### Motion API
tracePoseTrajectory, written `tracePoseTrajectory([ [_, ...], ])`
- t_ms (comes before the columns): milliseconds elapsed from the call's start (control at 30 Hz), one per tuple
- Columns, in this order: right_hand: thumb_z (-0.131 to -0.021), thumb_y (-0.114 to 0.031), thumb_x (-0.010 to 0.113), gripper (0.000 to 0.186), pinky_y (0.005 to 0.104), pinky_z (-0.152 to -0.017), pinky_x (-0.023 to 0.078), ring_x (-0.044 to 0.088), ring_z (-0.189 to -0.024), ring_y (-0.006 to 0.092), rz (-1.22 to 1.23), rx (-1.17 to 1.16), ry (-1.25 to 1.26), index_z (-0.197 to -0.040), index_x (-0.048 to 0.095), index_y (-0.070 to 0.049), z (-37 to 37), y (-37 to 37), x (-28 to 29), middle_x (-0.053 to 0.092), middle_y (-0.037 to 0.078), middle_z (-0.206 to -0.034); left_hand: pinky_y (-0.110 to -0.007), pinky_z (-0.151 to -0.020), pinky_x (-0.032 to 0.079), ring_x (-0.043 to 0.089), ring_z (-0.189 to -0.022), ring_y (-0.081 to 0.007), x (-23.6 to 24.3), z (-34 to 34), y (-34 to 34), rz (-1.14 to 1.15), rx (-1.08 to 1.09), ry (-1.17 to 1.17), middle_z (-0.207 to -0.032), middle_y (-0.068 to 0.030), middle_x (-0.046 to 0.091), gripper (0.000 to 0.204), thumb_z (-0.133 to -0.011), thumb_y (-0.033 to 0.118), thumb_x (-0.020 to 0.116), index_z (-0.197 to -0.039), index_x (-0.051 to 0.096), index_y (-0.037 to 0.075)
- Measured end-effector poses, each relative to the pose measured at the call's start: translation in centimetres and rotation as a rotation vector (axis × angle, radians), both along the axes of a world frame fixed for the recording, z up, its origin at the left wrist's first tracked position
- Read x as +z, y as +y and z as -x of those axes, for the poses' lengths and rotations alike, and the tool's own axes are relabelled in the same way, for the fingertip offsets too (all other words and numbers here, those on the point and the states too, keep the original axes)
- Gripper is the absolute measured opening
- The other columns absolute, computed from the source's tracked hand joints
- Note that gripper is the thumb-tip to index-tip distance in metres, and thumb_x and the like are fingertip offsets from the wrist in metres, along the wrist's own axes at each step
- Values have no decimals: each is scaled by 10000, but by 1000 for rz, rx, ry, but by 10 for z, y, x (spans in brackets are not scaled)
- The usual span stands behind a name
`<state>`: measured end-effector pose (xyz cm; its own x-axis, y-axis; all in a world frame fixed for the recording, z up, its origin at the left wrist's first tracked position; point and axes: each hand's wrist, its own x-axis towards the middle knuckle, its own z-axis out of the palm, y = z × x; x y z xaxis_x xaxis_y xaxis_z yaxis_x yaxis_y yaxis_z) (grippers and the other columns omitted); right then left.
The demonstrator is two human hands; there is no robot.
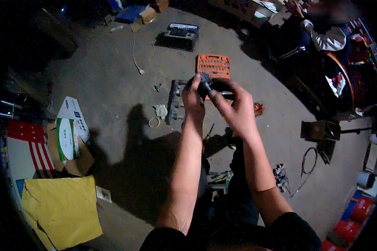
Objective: The person sits on a low stool and uses a screwdriver and hammer to disassemble and reassemble a small mechanical component. They repeatedly insert and remove a metal pin, tap it with a hammer, and inspect the part while handling various tools from an open toolkit on the floor.
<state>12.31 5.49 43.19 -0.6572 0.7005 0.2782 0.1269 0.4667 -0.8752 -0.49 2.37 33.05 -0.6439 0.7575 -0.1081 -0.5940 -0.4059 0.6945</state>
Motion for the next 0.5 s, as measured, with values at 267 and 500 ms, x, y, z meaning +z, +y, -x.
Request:
tracePoseTrajectory([
  [267,-953,-358,404,390,280,-525,448,535,-559,162,960,115,44,-987,532,9,8,18,-84,578,63,-722,-296,-658,468,590,-752,-145,12,-6,11,363,54,-38,-875,-48,619,348,-840,362,615,-966,596,38],
  [500,-927,-388,459,347,148,-311,265,340,-381,15,2003,557,575,-889,506,-46,-7,22,-74,448,-11,-597,-307,-804,479,602,-895,-189,7,-7,12,217,-135,-97,-1018,-102,629,499,-873,446,524,-1142,559,27],
])
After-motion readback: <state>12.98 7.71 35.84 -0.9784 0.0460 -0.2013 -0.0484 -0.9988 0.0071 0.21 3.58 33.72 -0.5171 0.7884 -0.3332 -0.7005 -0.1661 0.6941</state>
